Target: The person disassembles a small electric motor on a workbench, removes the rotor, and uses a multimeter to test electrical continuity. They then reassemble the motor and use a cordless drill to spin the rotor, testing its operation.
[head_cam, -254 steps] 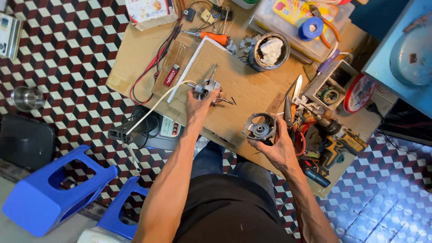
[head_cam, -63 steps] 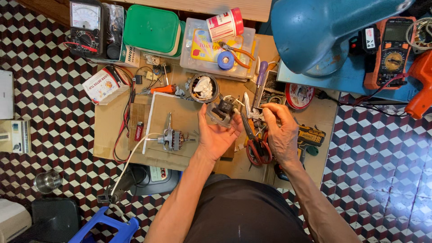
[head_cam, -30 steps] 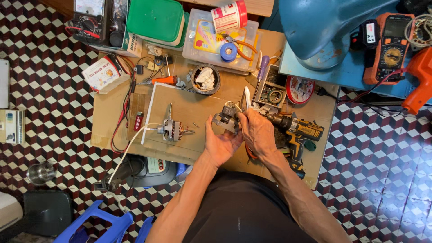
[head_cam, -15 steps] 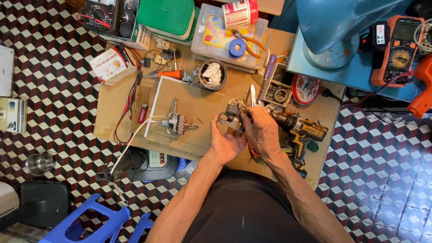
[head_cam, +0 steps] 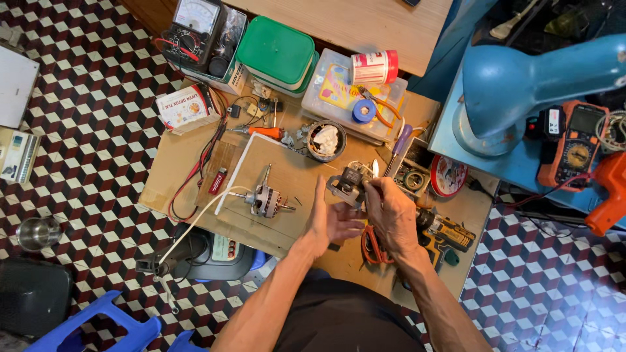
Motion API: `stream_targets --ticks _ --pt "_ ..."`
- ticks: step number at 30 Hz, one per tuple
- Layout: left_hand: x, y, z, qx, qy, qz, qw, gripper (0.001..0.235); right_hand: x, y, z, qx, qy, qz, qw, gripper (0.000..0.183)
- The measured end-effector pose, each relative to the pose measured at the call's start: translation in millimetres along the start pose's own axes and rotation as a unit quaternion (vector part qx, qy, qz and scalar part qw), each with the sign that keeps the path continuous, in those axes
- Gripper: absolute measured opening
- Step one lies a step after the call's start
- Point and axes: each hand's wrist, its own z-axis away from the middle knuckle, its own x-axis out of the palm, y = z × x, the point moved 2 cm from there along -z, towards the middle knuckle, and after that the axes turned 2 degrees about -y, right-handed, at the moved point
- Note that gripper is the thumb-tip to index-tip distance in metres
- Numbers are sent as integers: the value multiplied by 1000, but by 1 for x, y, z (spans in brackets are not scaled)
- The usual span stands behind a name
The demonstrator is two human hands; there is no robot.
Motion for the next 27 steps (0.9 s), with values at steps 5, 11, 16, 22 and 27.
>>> stream_targets --ticks 5,11,16,22,27 --pt "-17 74 -45 171 190 -273 927 103 -6 11 -16 43 4 29 999 12" --pt "-47 124 -104 418 235 -562 674 74 -30 41 -5 98 7 95 991 15" --pt "-61 104 -142 502 140 -583 623 77 -41 60 25 187 42 98 977 17" --pt "-80 107 -151 395 181 -646 627 44 -38 66 47 251 34 91 963 18" --pt "-69 119 -149 333 216 -721 568 17 -30 56 44 243 39 69 967 18"
